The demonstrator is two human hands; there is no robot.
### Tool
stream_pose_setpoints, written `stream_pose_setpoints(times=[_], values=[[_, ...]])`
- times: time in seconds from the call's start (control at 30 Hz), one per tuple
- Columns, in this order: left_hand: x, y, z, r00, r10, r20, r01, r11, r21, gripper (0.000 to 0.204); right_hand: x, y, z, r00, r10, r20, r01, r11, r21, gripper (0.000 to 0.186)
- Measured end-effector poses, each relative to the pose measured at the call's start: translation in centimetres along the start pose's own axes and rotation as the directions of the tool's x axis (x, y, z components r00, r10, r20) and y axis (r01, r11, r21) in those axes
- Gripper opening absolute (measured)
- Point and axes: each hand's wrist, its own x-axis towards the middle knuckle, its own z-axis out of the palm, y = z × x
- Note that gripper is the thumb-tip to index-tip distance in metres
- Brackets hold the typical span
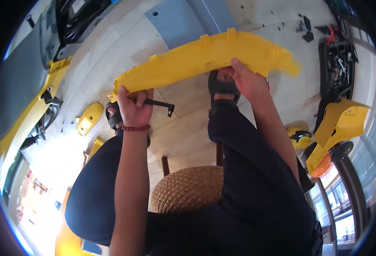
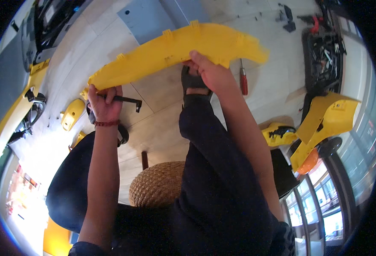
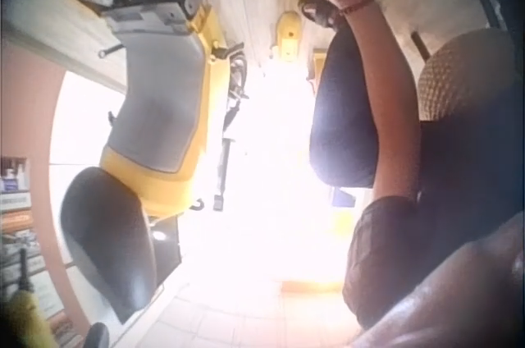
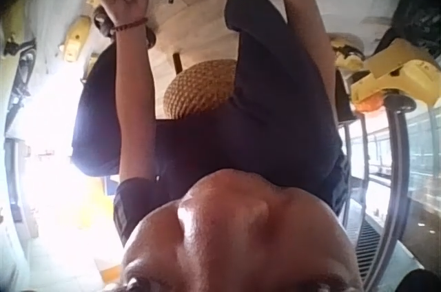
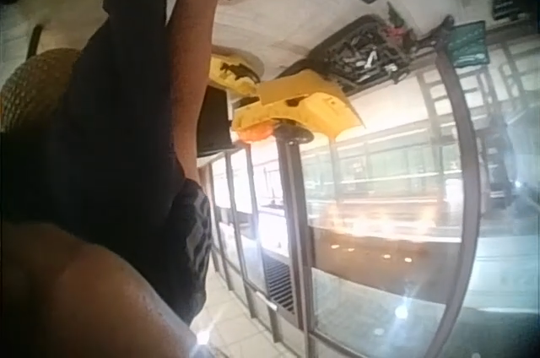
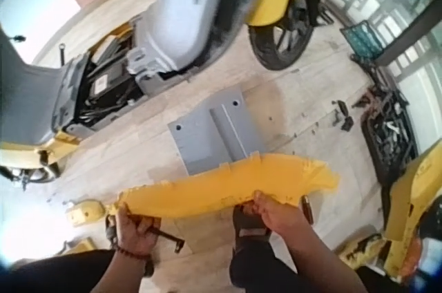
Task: Replacing or repairing body panels and components on a yellow electric scooter.
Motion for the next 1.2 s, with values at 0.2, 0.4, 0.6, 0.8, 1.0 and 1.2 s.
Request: stream_pose_setpoints(times=[0.2, 0.4, 0.6, 0.8, 1.0, 1.2], values=[[2.1, -4.4, 2.3, 0.998, -0.063, -0.023, 0.066, 0.989, 0.133, 0.035, -1.1, -2.5, -3.1, 0.943, -0.14, -0.303, 0.177, 0.979, 0.098, 0.026], [6.3, -2.8, 5.9, 0.956, -0.288, -0.06, 0.214, 0.541, 0.813, 0.048, -3.3, -6.1, -7.6, 0.865, -0.288, -0.411, 0.334, 0.942, 0.043, 0.028], [16.8, 2.6, 9.6, 0.966, -0.147, -0.212, 0.214, 0.0, 0.977, 0.036, -4.0, -7.0, -11.0, 0.825, -0.288, -0.486, 0.356, 0.933, 0.051, 0.032], [29.5, 2.3, 10.4, 0.928, 0.347, -0.132, 0.244, -0.301, 0.922, 0.038, -5.1, -7.7, -12.8, 0.812, -0.338, -0.475, 0.413, 0.909, 0.059, 0.034], [38.0, 1.0, 11.3, 0.837, 0.427, 0.341, 0.17, -0.797, 0.58, 0.045, -6.3, -8.9, -14.0, 0.796, -0.325, -0.511, 0.406, 0.912, 0.054, 0.034], [40.9, 1.1, 12.3, 0.888, 0.354, 0.295, 0.197, -0.87, 0.451, 0.045, -7.2, -9.0, -14.2, 0.793, -0.333, -0.51, 0.41, 0.911, 0.042, 0.034]])
